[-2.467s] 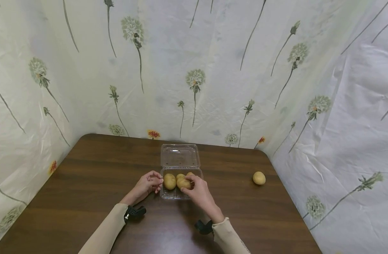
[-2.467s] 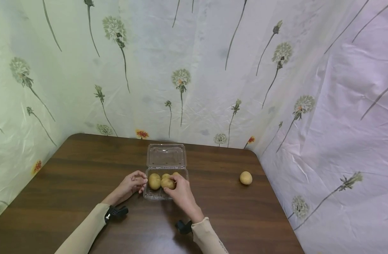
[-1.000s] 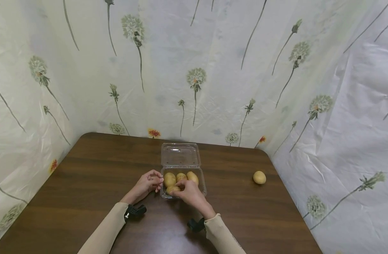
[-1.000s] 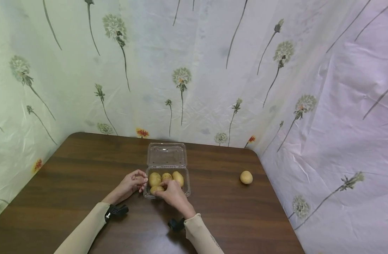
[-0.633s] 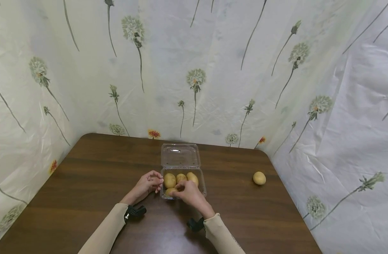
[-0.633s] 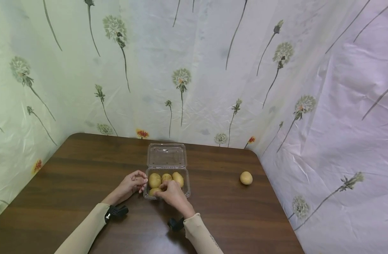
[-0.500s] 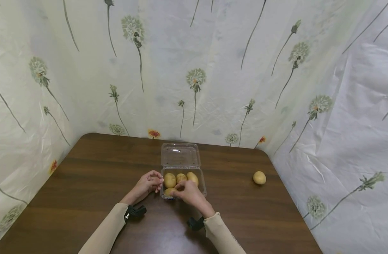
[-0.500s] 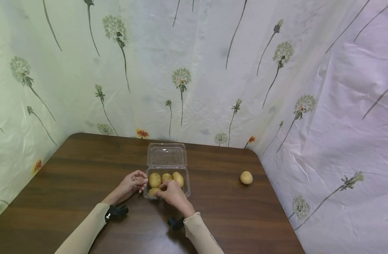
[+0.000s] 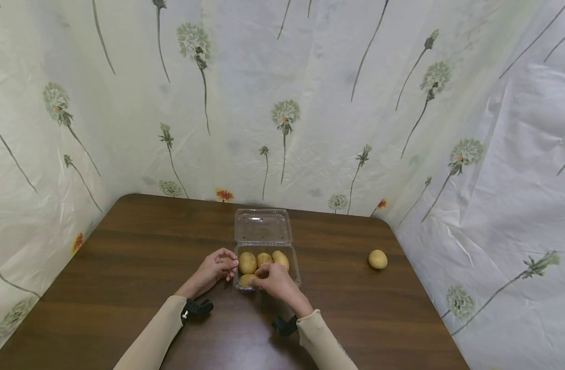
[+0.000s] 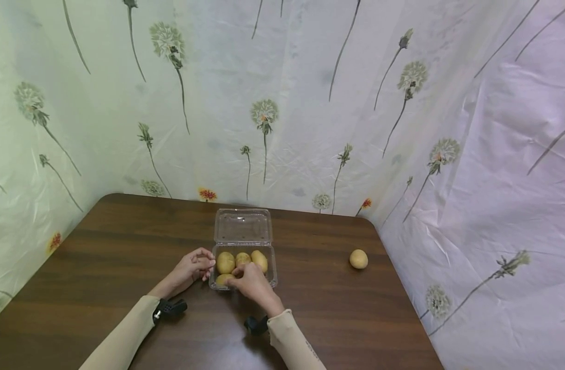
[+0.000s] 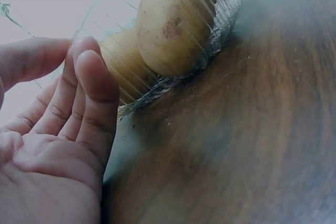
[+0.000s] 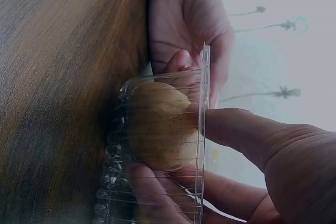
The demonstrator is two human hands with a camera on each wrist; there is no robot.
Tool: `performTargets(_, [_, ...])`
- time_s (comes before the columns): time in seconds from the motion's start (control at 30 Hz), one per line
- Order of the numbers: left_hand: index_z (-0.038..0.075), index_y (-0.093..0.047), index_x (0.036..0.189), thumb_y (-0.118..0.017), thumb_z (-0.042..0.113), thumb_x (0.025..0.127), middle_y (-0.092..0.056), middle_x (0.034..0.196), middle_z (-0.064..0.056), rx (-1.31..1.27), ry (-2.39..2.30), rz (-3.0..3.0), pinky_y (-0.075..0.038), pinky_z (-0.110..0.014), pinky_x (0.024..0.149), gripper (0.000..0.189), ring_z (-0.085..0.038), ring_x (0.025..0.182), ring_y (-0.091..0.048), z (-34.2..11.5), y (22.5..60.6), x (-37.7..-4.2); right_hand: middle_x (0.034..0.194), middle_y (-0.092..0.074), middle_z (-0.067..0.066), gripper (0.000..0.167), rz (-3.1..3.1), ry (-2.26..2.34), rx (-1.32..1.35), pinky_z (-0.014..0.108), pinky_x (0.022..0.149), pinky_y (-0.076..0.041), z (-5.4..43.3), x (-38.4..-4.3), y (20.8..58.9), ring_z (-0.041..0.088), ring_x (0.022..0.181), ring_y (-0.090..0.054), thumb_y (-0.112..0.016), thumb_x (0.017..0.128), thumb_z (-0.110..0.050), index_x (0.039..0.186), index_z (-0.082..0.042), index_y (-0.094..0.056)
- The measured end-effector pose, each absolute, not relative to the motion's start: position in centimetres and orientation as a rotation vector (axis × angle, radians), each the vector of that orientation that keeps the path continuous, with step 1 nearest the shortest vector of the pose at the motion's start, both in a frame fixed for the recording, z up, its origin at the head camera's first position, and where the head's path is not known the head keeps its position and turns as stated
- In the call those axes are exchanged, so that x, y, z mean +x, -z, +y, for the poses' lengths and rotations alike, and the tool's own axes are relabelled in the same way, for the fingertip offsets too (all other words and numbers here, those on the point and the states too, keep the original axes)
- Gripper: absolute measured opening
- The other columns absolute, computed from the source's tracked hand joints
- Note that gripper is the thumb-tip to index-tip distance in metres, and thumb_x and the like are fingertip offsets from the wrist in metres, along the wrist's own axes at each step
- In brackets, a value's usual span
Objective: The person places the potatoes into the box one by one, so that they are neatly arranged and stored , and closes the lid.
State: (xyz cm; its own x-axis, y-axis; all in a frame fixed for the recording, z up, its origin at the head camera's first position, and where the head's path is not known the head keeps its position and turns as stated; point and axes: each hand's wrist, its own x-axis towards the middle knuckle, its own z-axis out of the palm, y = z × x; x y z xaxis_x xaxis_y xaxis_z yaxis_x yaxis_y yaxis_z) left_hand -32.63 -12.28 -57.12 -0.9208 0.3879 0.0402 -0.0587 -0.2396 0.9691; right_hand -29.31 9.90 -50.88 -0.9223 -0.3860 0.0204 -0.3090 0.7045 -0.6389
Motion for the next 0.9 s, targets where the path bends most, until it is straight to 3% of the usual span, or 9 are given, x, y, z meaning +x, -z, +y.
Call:
performTargets(0.33, [0.004,-0.048,0.104,-0.061,0.009,0.094,-0.061,0.077,-0.002,0.389,-2.236,1.728,-0.048,-0.022,0.056,0.017,-0.010,0.064,-0.057,-12.26,57.22,-32.71,0.094,-0.074,0.004,0.025,2.803,1.036,-0.558,0.024,0.070,-0.052,9.74,-29.30,50.74,0.009,0.082,-0.062,-0.076,0.082,-0.028,0.096,-0.007,-0.075])
performTargets(0.63, [0.004,-0.048,0.104,-0.060,0.009,0.095,-0.061,0.077,-0.002,0.390,-2.230,1.721,-0.049,-0.022,0.057,0.016,-0.010,0.064,-0.056,-12.25,57.09,-32.59,0.098,-0.073,0.008,0.031,2.760,1.089,-0.525,0.031,0.077,-0.054,9.88,-29.12,50.68,0.020,0.094,-0.067,-0.076,0.082,-0.027,0.102,-0.003,-0.072])
performTargets(0.9, [0.002,-0.047,0.105,-0.058,0.007,0.095,-0.061,0.077,-0.001,0.401,-2.231,1.730,-0.049,-0.022,0.056,0.015,-0.010,0.064,-0.056,-12.29,57.03,-32.50,0.093,-0.072,0.006,0.033,2.752,1.141,-0.545,0.027,0.071,-0.053,10.00,-29.05,50.74,0.015,0.086,-0.065,-0.077,0.081,-0.025,0.103,-0.002,-0.070])
